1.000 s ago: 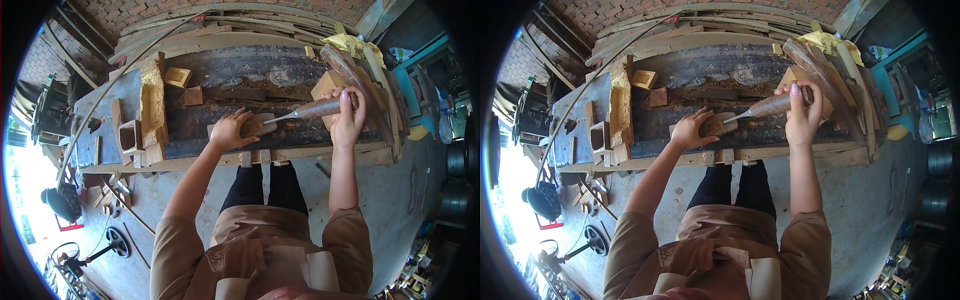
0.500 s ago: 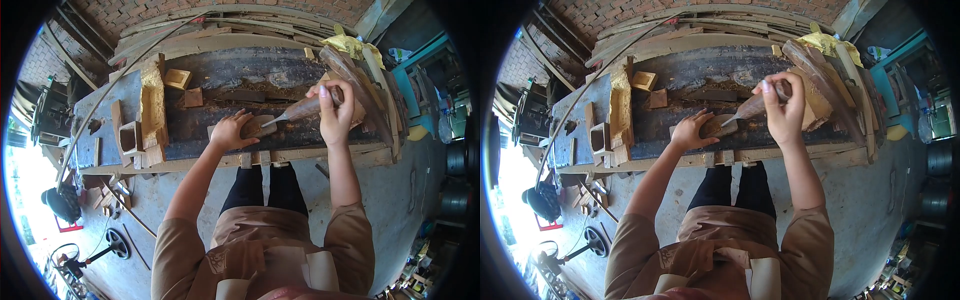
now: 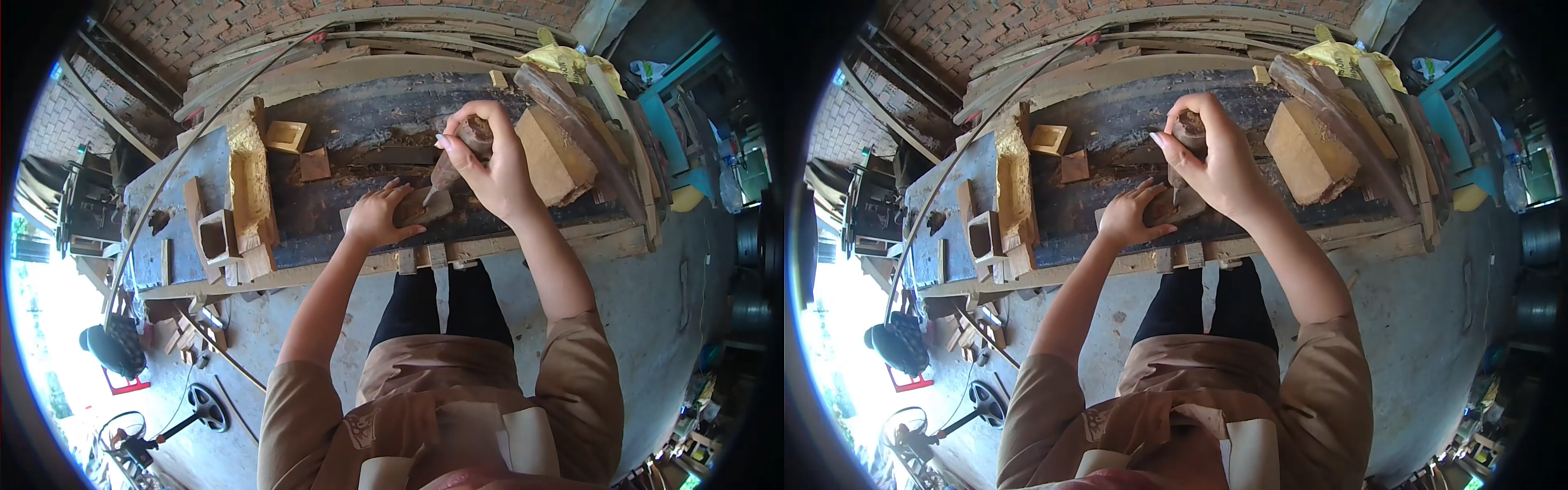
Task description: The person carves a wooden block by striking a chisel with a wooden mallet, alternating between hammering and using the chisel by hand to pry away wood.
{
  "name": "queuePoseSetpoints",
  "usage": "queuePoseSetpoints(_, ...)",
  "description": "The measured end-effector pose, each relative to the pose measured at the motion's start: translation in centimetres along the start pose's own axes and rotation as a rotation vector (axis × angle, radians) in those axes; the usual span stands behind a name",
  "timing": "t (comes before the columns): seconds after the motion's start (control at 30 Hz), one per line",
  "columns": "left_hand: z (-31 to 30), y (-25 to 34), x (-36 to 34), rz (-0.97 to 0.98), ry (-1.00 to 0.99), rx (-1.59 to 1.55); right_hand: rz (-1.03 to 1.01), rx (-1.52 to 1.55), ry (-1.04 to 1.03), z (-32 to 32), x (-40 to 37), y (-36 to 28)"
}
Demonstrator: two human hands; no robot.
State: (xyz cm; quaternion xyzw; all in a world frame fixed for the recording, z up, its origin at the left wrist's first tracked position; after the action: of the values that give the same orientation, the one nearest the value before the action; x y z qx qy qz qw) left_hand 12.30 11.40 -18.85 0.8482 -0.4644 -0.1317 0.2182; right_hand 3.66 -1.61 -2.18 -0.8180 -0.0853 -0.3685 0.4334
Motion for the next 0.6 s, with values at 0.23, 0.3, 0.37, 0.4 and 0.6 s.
queuePoseSetpoints(0.23, -0.1, 0.0, -0.1, -0.004, 0.012, 0.025, 0.061, 0.056, 0.023, -0.9, 0.0, 1.2)
queuePoseSetpoints(0.3, -0.1, 0.0, -0.1, -0.003, 0.007, 0.032, 0.079, 0.066, 0.006, -0.7, 0.2, 0.8)
queuePoseSetpoints(0.37, -0.1, 0.0, -0.1, -0.012, 0.002, 0.009, 0.133, 0.023, -0.049, -0.5, 0.3, 0.5)
queuePoseSetpoints(0.4, 0.0, 0.0, -0.1, -0.009, 0.002, 0.013, 0.138, 0.037, -0.049, -0.4, 0.3, 0.4)
queuePoseSetpoints(0.6, -0.3, 0.3, -0.1, 0.097, 0.084, -0.008, 0.004, -0.197, -0.007, -1.0, 0.4, 0.6)
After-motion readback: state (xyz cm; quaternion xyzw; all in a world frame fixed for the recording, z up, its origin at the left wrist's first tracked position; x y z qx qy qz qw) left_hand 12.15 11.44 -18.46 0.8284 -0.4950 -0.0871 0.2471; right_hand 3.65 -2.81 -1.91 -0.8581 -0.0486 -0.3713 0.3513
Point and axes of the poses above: each hand's wrist, its own x-axis towards the middle knuckle, its own z-axis out of the palm, y = z × x, the point moved 4 cm from there along x, towards the middle knuckle, and after that the axes turned 7 degrees about -z, right-handed, at the moved point
